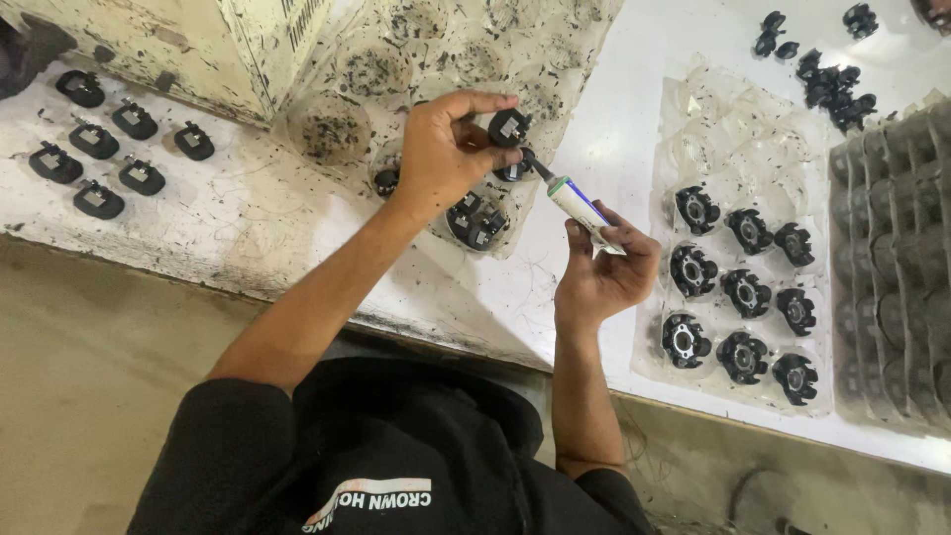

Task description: The person sits at a workbench holding a small nozzle-tipped glue bottle and applies glue to black plastic shoe components one at a time, picking each part from a tray, squeezing glue onto it, and setting it back down on the tray with the treated parts.

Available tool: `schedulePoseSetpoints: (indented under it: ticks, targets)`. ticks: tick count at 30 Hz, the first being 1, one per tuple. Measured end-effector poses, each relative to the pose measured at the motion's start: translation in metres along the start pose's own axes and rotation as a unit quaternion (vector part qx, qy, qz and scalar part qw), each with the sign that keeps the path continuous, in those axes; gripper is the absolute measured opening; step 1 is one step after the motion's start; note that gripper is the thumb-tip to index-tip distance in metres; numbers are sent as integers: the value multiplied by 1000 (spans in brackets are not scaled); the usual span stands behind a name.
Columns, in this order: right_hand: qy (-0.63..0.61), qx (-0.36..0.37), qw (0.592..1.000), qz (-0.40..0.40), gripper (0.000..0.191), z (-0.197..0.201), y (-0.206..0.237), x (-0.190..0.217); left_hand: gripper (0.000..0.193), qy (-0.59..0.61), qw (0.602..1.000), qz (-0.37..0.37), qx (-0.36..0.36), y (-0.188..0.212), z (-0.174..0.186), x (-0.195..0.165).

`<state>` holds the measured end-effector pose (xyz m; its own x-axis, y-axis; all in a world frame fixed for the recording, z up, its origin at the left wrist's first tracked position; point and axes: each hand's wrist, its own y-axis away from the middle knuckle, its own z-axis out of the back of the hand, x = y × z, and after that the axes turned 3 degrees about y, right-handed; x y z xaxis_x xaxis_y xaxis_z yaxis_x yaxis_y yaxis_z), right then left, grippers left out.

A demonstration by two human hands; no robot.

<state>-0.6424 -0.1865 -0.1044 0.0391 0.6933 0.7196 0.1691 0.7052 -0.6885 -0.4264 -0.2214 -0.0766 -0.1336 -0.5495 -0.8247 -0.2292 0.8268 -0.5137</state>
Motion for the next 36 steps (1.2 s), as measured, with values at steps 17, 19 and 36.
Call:
schedulePoseSetpoints:
  ticks: [17,19,36]
  targets:
    - [130,59,981,130,43,-11,-11,25,47,55,995,82,21,20,-3,-2]
    - [149,70,978,131,42,-10,-12,26,47,69,993,97,25,21,-2,-2]
    - [139,80,980,116,43,-6,-12,30,46,96,987,123,44,26,4,-3]
